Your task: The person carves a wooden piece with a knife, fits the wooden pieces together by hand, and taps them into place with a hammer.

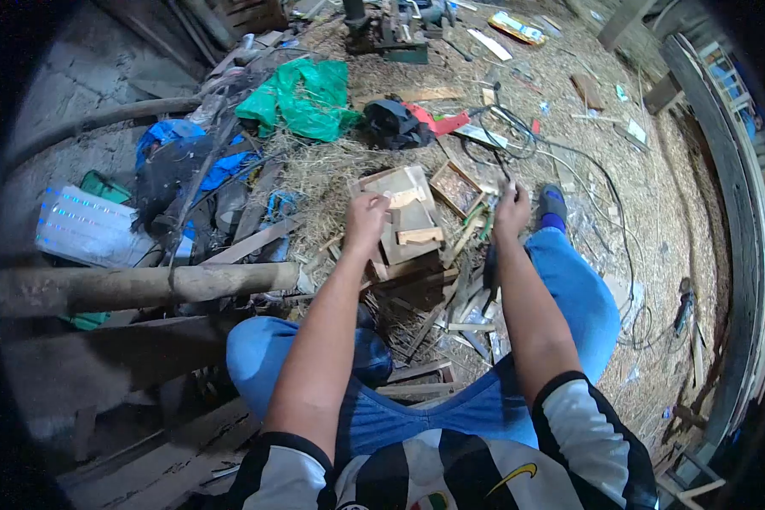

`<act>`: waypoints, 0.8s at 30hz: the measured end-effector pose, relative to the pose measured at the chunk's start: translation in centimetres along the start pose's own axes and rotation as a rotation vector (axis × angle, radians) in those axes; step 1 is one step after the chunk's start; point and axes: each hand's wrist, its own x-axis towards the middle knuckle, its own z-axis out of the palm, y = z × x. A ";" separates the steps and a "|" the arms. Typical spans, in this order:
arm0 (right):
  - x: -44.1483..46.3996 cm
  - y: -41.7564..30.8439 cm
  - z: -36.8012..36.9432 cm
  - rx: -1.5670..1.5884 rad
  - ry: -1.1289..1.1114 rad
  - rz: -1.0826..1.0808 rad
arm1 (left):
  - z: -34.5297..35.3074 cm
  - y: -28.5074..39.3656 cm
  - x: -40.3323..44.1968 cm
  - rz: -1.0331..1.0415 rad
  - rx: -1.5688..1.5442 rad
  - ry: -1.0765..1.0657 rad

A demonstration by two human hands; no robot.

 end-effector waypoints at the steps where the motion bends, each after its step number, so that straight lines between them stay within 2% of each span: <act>1: 0.2 2.4 -0.8 -0.014 0.014 0.007 | 0.0 0.3 -0.1 -0.028 -0.002 0.001; 3: -0.4 10.2 -1.4 -0.331 0.060 0.138 | 0.2 -0.4 0.2 0.032 0.010 0.031; 4: -0.5 16.5 -0.4 -0.413 0.146 0.049 | 0.2 -0.2 0.2 0.034 0.022 0.040; 5: -2.1 17.5 -1.6 -0.415 0.028 0.215 | 0.2 0.5 -0.1 0.028 0.020 0.026; 6: -4.1 16.0 -2.8 -0.406 0.024 0.310 | 0.2 1.4 -0.6 0.002 0.022 0.019; 7: -5.6 16.0 -3.2 -0.546 -0.120 0.438 | 0.2 1.9 -0.8 -0.022 0.024 0.013; 8: -6.8 15.4 -3.8 -0.537 -0.268 0.461 | 0.3 1.8 -0.7 -0.025 0.025 0.003; 9: -7.6 16.9 -2.6 -0.572 -0.256 0.453 | 0.3 1.7 -0.6 -0.041 -0.013 -0.007; 11: -9.2 17.6 -1.8 -0.447 -0.425 0.360 | 0.2 1.8 -0.6 -0.064 -0.059 -0.030; 12: -9.6 18.2 -0.6 -0.444 -0.423 0.364 | 0.1 1.7 -0.6 -0.063 -0.056 -0.035; 14: -9.9 19.7 1.9 -0.336 -0.620 0.242 | 0.2 1.6 -0.5 -0.036 -0.048 -0.003; 18: -9.5 20.4 5.0 -0.380 -0.583 0.227 | 0.2 2.2 -1.1 -0.026 -0.050 -0.021; 20: -9.3 20.2 5.5 -0.236 -0.648 0.472 | 0.1 2.2 -1.1 -0.030 -0.040 -0.003; 21: -9.4 19.6 5.2 -0.242 -0.648 0.478 | 0.4 2.1 -1.1 -0.036 -0.035 0.008; 23: -9.5 17.3 3.7 -0.404 -0.329 0.402 | 0.5 2.4 -1.2 -0.069 -0.081 -0.006; 24: -9.3 15.7 2.4 -0.407 -0.327 0.408 | 0.4 2.5 -1.0 -0.091 -0.126 -0.011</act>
